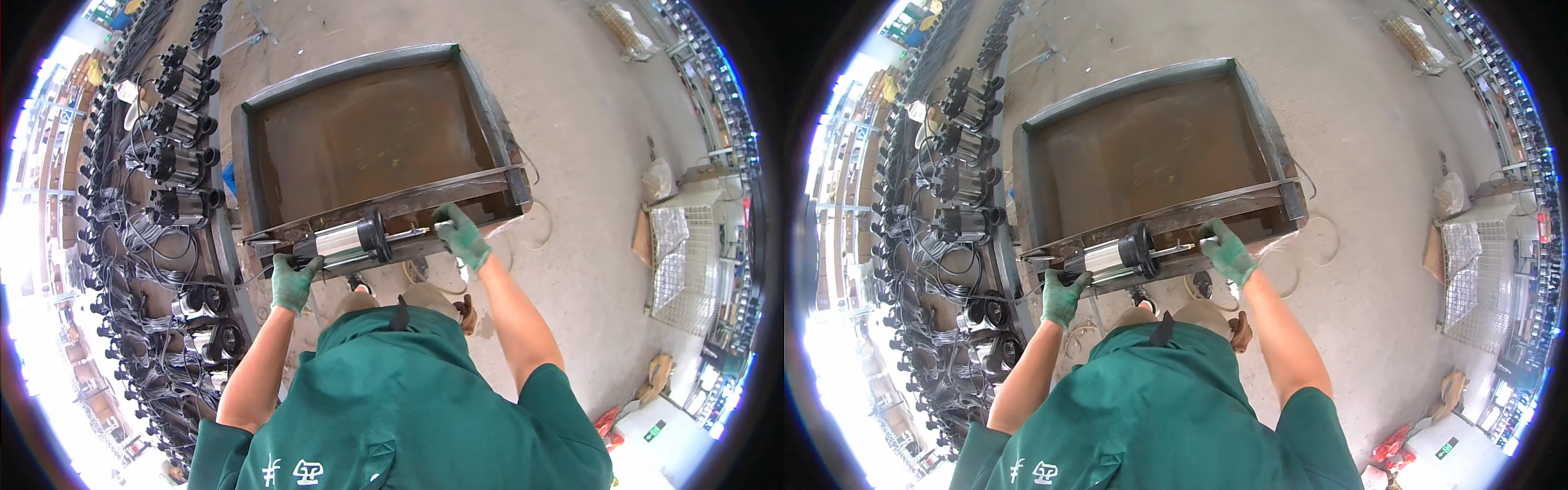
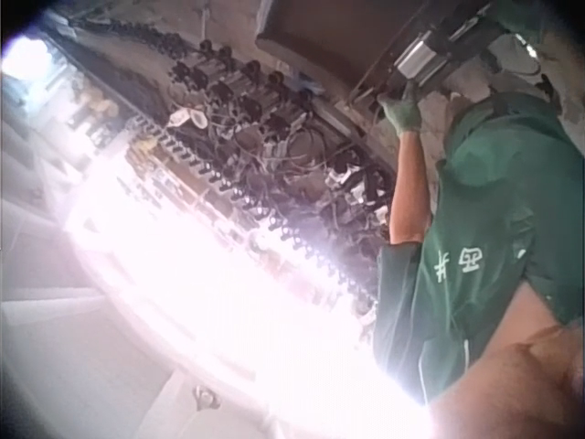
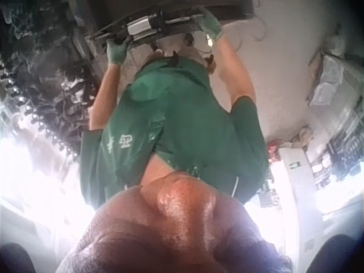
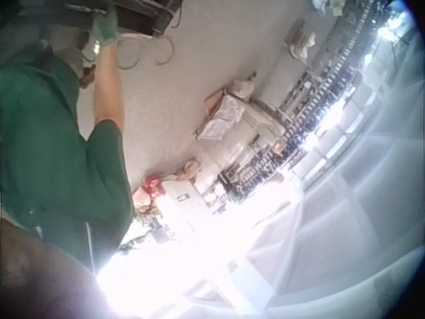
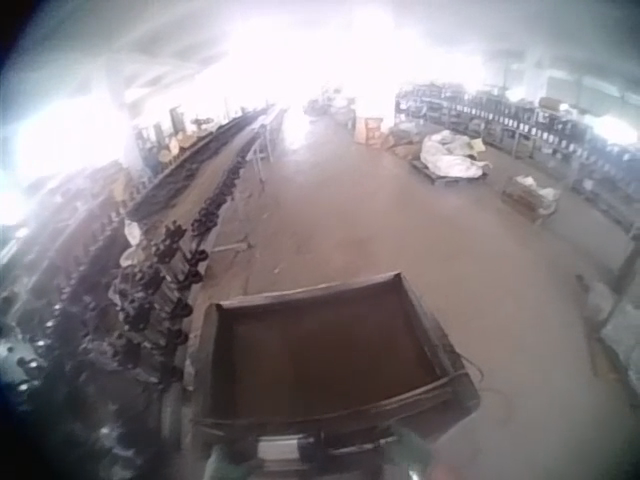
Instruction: The person, wearing gloves, picks up a cylindrical motor component from a line on a table, places it into a tray of brown liquid, rotates it within the liquid, and then removes it and places it back into the line on the table.
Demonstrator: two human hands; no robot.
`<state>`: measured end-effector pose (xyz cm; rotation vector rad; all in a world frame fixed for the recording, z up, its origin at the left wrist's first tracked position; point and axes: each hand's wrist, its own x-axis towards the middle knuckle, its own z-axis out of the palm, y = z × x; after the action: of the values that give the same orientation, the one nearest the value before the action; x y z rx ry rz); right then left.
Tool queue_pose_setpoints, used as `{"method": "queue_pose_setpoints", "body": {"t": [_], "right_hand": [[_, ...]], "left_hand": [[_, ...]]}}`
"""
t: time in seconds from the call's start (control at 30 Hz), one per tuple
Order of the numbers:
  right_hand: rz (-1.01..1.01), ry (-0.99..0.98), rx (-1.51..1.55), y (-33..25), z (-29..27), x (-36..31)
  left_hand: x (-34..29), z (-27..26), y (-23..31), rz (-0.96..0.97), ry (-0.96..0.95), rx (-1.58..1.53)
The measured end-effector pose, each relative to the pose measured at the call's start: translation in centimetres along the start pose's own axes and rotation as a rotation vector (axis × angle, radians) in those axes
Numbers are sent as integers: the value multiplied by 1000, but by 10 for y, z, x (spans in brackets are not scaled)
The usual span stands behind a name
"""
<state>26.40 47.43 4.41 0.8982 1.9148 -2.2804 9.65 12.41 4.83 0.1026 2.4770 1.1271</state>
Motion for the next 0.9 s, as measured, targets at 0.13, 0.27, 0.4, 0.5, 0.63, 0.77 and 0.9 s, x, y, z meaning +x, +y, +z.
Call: {"method": "queue_pose_setpoints", "body": {"t": [0.13, 0.27, 0.4, 0.5, 0.63, 0.77, 0.9], "right_hand": [[-403, 338, -899, 12, -107, -10], [145, 480, -1256, -29, -166, 4], [233, 537, -1385, -17, -193, 46], [203, 500, -1419, -22, -175, 76], [161, 530, -1320, -6, -188, 75], [113, 519, -1319, -21, -177, 58], [-68, 699, -1312, -51, -129, 35]], "left_hand": [[-3, 5, 7, 17, 19, -56], [1, 7, -7, 17, 18, -126], [-2, 11, -1, -1, 4, -139], [-5, 5, -4, 15, 43, -91], [-8, 3, 19, 0, 34, -10], [-13, -5, 15, 25, -46, -64], [21, -37, -32, 158, 184, 59]]}}
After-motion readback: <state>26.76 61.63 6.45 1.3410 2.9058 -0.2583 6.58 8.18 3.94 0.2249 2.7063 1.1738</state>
